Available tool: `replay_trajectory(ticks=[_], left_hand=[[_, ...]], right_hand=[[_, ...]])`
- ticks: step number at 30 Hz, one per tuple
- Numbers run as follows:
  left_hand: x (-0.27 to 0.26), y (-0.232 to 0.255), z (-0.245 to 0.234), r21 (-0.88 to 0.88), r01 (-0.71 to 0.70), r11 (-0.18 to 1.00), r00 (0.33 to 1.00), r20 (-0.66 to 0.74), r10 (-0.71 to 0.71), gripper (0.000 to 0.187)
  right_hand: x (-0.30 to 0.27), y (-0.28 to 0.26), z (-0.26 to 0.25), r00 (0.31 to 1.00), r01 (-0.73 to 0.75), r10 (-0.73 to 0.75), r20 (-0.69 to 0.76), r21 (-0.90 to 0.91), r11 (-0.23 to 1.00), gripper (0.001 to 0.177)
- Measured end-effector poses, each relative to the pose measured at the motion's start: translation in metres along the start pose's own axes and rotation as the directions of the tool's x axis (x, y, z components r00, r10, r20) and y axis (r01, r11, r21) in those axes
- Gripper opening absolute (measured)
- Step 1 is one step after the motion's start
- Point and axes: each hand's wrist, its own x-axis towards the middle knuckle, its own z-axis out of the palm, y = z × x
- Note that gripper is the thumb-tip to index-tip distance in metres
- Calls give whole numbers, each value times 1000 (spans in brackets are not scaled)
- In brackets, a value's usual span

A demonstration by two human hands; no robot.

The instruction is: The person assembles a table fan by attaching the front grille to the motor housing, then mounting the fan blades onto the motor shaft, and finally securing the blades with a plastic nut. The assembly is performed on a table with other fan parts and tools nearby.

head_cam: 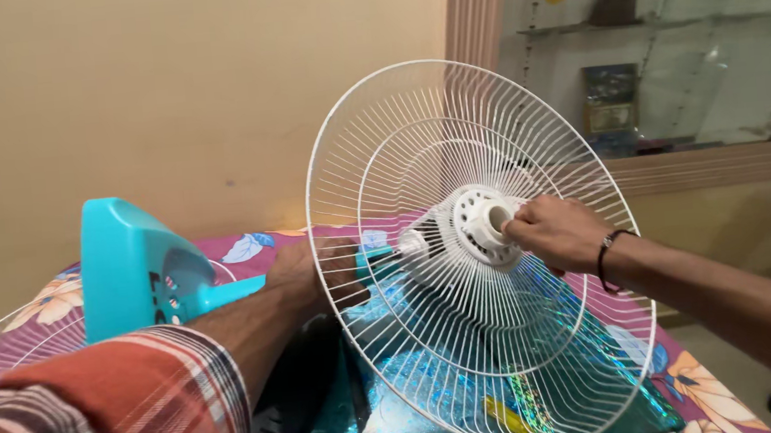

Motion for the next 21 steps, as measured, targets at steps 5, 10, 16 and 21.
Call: replay_trajectory(ticks=[5,10,16,21], left_hand=[[-2,-1,-1,-9,15,1000,1000,-17,-15,39],[-4,-5,1,-15,2,1000,1000,-12,-2,40],[-7,-3,-2,6,-7,1000,1000,-4,7,44],[-1,-1,-3,39,-35,999,999,7,35,47]], right_hand=[[-12,-3,-2,999,-12,17,-43,116,993,42],[-13,8,5,995,-6,10,-96,46,999,49],[-2,30,-4,931,116,-116,-345,-21,993,81],[15,63,-20,911,7,-46,-411,-96,995,103]])
